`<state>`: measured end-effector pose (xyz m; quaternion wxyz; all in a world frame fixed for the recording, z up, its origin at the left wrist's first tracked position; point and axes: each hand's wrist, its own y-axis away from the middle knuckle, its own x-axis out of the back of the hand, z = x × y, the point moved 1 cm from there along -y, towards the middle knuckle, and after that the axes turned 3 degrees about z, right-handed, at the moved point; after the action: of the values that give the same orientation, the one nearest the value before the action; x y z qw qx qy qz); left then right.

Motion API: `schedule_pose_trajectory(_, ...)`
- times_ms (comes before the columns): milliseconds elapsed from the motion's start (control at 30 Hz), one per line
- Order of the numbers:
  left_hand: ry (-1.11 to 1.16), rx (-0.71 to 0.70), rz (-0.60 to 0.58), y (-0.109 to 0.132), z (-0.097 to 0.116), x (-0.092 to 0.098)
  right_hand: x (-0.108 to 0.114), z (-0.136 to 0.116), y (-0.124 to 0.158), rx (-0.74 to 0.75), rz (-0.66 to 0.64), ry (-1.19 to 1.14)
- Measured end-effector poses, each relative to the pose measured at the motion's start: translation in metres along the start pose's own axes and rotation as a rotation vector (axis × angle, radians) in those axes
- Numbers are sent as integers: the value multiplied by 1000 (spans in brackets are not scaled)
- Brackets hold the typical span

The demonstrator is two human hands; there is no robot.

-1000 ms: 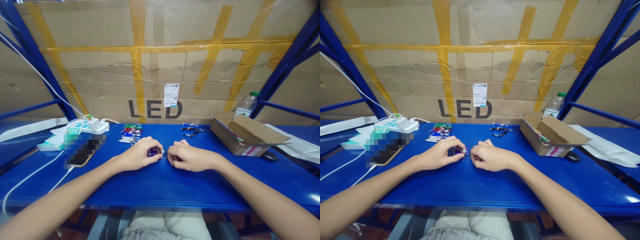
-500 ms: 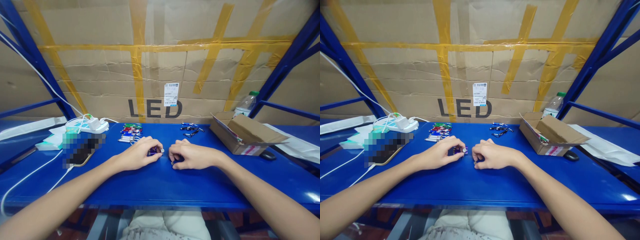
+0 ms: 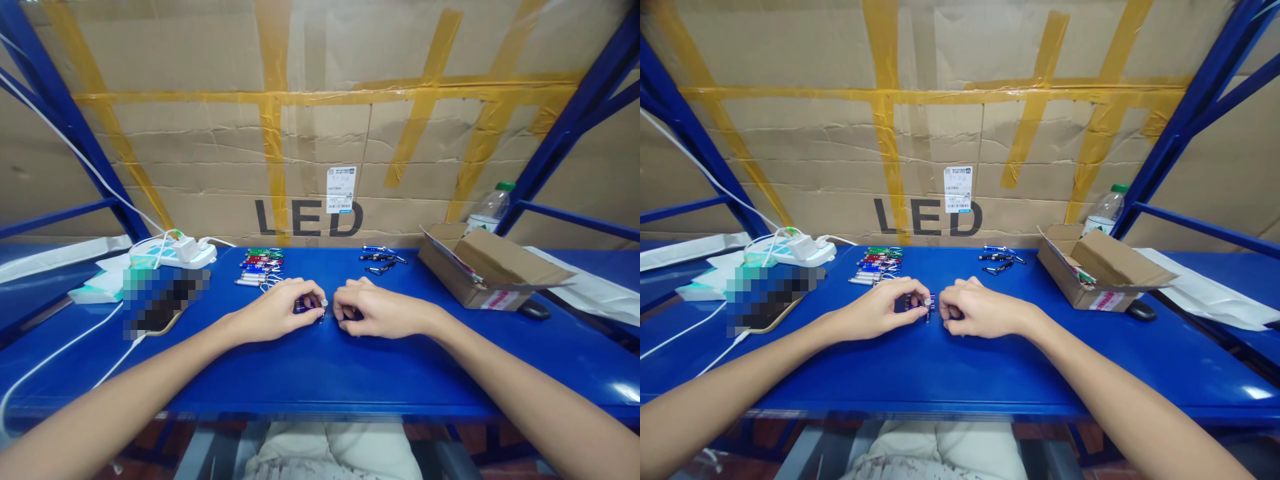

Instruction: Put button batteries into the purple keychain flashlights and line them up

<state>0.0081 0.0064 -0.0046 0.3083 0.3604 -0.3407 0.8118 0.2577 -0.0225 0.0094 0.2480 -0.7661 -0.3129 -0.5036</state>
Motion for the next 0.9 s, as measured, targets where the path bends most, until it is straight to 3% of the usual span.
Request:
schedule_pose_trajectory(200, 55, 10, 13, 0, 3, 0, 8, -7, 3, 70, 286, -73)
schedule_pose_trajectory(333, 172, 30, 1, 0, 3, -2, 8, -9, 4, 75, 373, -107)
schedule_pose_trajectory(500, 369, 93, -33, 0, -1, -11, 2, -11, 3, 66, 348, -193)
schedule_pose_trajectory(900, 310, 36, -33, 0, -1, -12, 1, -15, 0, 78, 295, -211)
